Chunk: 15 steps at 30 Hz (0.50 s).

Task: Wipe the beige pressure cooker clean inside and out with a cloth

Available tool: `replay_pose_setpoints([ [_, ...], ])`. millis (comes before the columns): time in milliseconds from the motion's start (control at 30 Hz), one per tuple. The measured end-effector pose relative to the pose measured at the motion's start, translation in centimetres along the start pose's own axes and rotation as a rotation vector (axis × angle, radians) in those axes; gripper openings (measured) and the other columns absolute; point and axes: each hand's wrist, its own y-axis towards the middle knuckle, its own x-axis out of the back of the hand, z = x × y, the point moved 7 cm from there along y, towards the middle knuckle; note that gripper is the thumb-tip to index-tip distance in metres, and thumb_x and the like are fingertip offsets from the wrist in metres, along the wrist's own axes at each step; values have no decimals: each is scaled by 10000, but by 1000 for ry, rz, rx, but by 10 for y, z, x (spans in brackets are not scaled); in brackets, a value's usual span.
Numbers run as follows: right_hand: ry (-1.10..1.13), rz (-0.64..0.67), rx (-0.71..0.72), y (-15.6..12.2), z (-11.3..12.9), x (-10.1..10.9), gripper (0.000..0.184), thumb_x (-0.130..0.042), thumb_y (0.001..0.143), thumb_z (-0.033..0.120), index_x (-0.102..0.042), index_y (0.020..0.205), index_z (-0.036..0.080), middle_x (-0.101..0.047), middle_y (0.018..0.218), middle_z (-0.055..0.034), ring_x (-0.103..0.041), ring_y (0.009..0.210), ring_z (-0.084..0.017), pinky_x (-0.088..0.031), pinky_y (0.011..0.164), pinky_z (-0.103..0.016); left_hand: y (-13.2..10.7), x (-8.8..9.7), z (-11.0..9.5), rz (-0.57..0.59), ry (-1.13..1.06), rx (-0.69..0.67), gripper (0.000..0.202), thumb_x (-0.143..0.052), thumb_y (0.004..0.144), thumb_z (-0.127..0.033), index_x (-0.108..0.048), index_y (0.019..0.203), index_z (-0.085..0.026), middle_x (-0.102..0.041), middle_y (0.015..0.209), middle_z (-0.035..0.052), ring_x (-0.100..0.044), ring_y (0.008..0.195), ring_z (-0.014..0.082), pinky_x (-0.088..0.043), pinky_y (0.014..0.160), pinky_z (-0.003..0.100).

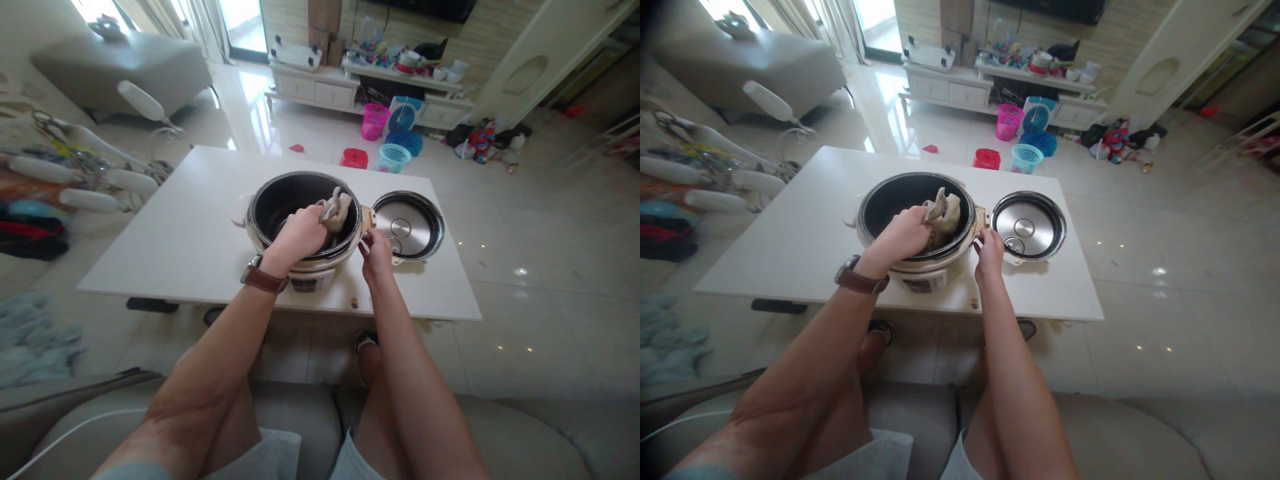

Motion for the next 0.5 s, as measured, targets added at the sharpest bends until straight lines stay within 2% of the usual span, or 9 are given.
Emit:
replay_pose_setpoints([
  [100, 10, 0, 10, -1, 0, 0, 113, -655, 730, 296, -565, 724, 228, -608, 756, 58, -583, 755, -103, -485, 689, -214, -1, -12, -18, 92, -23, -165, 376, -429, 877, -132, -680, 1150, -196, -724, 1239, 137, -683, 1137, 282, -508, 987, 356],
  [167, 8, -6, 16, -1, 0, 1, 114, -656, 717, 296, -564, 720, 228, -602, 749, 60, -574, 746, -101, -483, 693, -213, -3, -17, -20, 162, -16, -215, 383, -437, 863, -126, -677, 1155, -184, -724, 1237, 148, -694, 1103, 271, -515, 957, 339],
  [300, 6, 18, 33, -2, 1, 0, 139, -660, 709, 333, -567, 722, 230, -594, 739, 60, -567, 741, -106, -486, 696, -220, -5, -13, -9, 238, -26, -234, 353, -459, 857, -144, -703, 1111, -175, -747, 1176, 146, -712, 1017, 239, -518, 898, 296],
  [500, 12, 7, 47, -1, 0, 1, 150, -660, 704, 331, -552, 709, 226, -583, 724, 63, -555, 732, -103, -478, 688, -217, -9, -5, 16, 345, 142, -127, 314, -480, 833, -151, -752, 986, -186, -772, 1039, 143, -735, 934, 260, -518, 841, 301],
])
